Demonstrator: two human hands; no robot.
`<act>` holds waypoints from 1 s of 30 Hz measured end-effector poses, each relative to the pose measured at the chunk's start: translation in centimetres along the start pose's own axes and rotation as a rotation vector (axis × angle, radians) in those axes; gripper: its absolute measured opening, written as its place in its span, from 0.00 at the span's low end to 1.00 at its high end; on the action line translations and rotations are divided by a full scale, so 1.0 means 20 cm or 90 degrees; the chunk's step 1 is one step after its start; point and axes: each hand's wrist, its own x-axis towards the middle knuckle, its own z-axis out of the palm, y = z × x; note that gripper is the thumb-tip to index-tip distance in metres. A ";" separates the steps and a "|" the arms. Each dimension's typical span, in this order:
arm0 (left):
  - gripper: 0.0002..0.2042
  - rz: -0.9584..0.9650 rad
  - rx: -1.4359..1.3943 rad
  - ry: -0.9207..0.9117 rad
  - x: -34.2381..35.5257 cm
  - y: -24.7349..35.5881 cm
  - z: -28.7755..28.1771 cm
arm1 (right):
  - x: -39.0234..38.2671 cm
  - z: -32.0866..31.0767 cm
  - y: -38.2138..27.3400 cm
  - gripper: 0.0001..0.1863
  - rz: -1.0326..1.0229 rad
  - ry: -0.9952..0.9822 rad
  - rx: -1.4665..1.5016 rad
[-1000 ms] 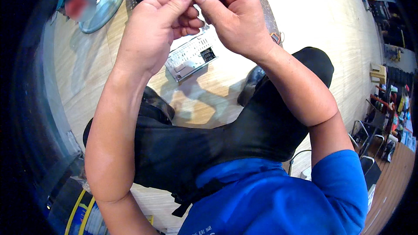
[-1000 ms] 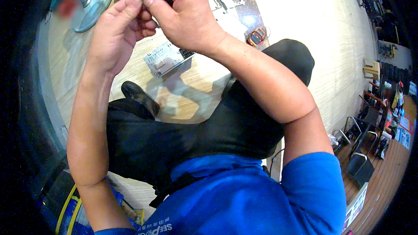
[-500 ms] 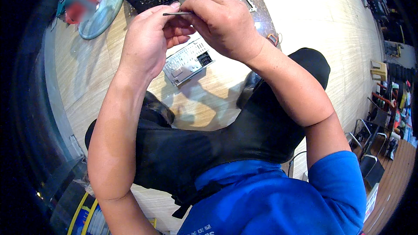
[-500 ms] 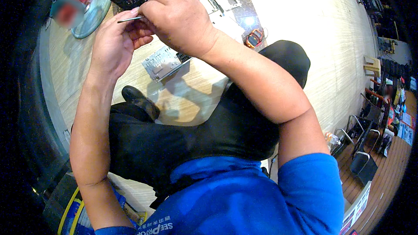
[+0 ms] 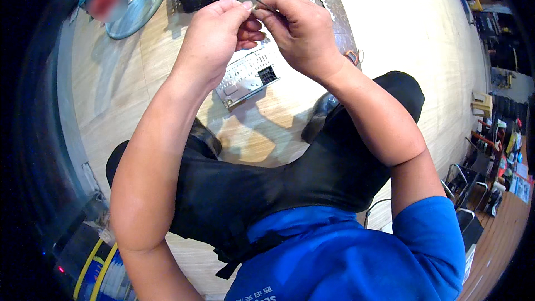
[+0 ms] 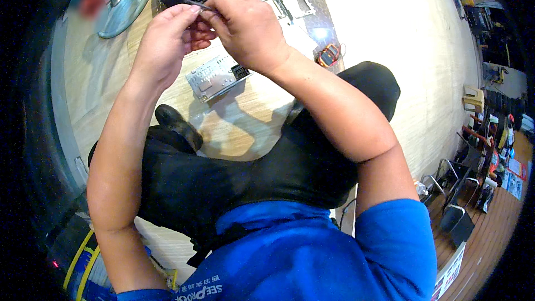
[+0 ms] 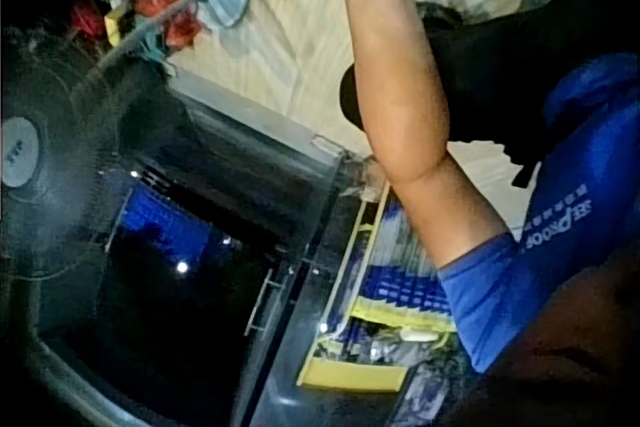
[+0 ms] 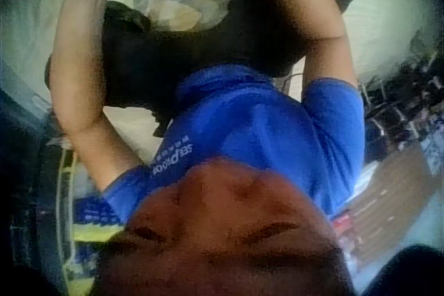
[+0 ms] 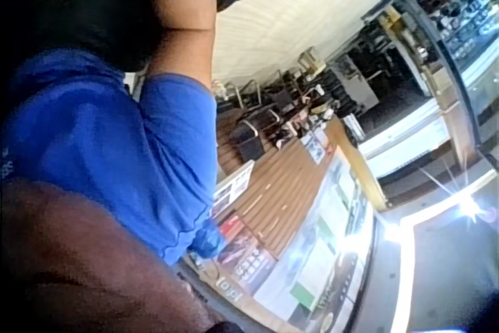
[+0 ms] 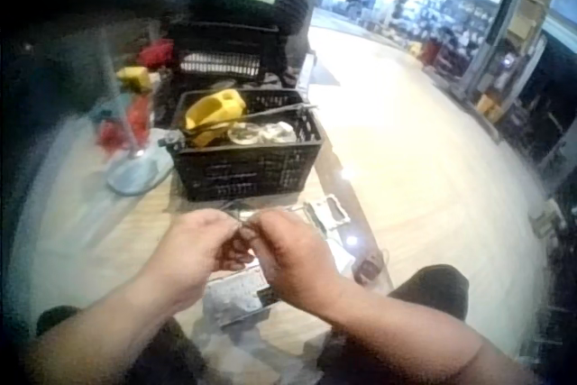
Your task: The person assembles an electronic housing by fitting circuit components and metal casing panels together by hand and securing them with a small tool.
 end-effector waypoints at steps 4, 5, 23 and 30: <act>0.12 -0.019 0.066 -0.011 0.01 -0.01 -0.02 | -0.01 0.00 0.01 0.05 0.005 -0.034 -0.002; 0.12 -0.023 0.069 -0.015 0.01 -0.01 -0.03 | -0.01 0.00 0.01 0.05 0.000 -0.043 0.000; 0.16 -0.007 0.376 0.079 -0.01 0.05 -0.15 | -0.38 0.26 0.50 0.12 0.225 -0.526 -0.130; 0.17 0.063 0.410 0.097 -0.03 0.05 -0.19 | -0.50 0.31 0.65 0.11 0.248 -0.602 -0.149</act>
